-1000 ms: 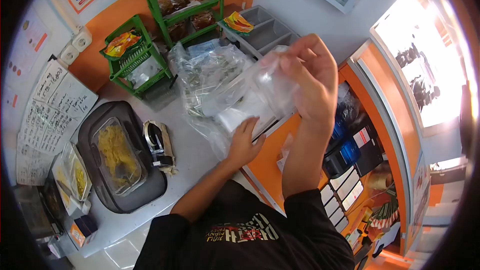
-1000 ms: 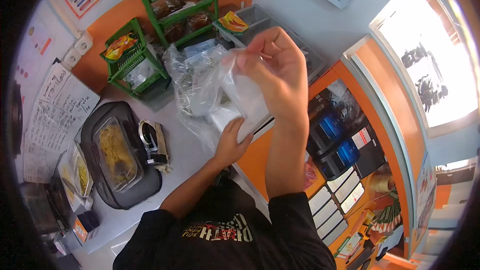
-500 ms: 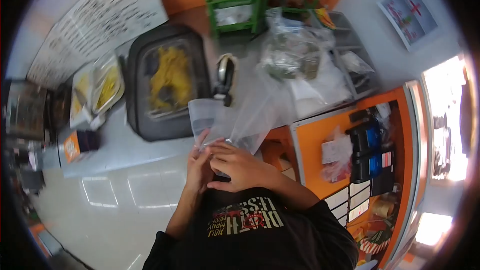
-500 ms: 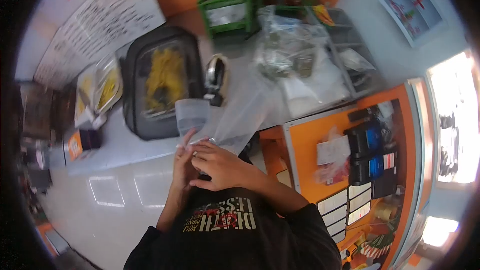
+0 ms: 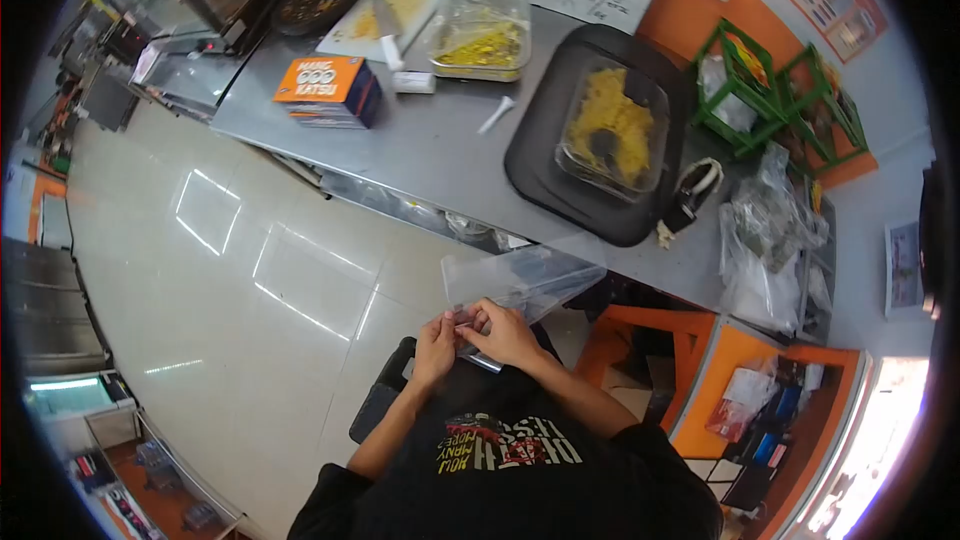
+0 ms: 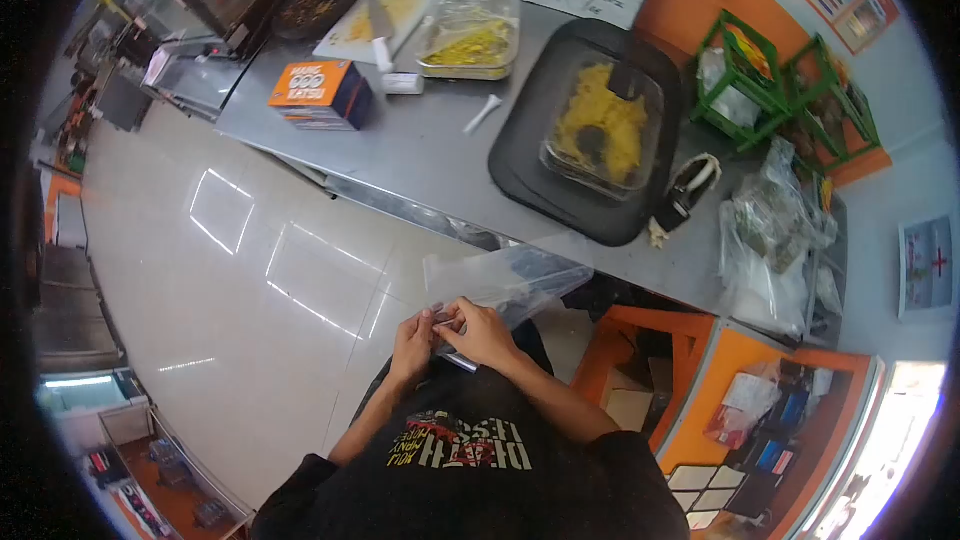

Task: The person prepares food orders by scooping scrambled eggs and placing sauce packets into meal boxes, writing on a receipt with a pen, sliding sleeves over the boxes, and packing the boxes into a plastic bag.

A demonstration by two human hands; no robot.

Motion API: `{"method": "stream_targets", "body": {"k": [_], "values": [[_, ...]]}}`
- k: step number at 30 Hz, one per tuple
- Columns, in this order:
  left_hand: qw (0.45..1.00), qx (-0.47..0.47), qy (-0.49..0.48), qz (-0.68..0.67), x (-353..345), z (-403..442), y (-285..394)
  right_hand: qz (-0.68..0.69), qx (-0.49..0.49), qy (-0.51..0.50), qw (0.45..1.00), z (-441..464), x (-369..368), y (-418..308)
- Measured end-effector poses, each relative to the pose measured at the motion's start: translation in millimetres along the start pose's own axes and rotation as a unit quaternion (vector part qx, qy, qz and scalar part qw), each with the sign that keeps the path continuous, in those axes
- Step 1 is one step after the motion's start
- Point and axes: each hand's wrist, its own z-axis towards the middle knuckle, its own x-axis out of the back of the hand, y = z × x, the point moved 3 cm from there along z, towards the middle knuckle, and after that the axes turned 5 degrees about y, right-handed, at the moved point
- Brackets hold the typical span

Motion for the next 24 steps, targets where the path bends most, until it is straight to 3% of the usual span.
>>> {"method": "stream_targets", "body": {"k": [3, 6, 9, 14, 18, 24], "values": [[0.987, -0.03, 0.149, -0.045, 25.8, -7.0, 8.4, -0.012, 0.005, -0.026, 1.0, 25.8, -27.2, -1.9], [0.975, 0.029, 0.168, -0.141, 57.9, -3.3, 8.8, 0.061, -0.006, -0.076, 0.995, 61.0, -48.4, -15.4], [0.946, 0.015, 0.193, -0.259, 82.3, 10.5, 13.5, 0.136, -0.015, -0.177, 0.975, 94.5, -78.8, -29.0], [0.929, 0.022, 0.238, -0.282, 114.2, 37.1, 49.8, 0.165, -0.003, -0.305, 0.938, 162.6, -88.8, -72.8], [0.922, -0.026, 0.24, -0.302, 123.9, 53.1, 89.0, 0.206, 0.012, -0.281, 0.937, 207.7, -97.4, -77.9], [0.911, 0.015, 0.293, -0.291, 135.9, 83.8, 102.7, 0.263, 0.012, -0.247, 0.932, 233.9, -99.0, -78.0]]}}
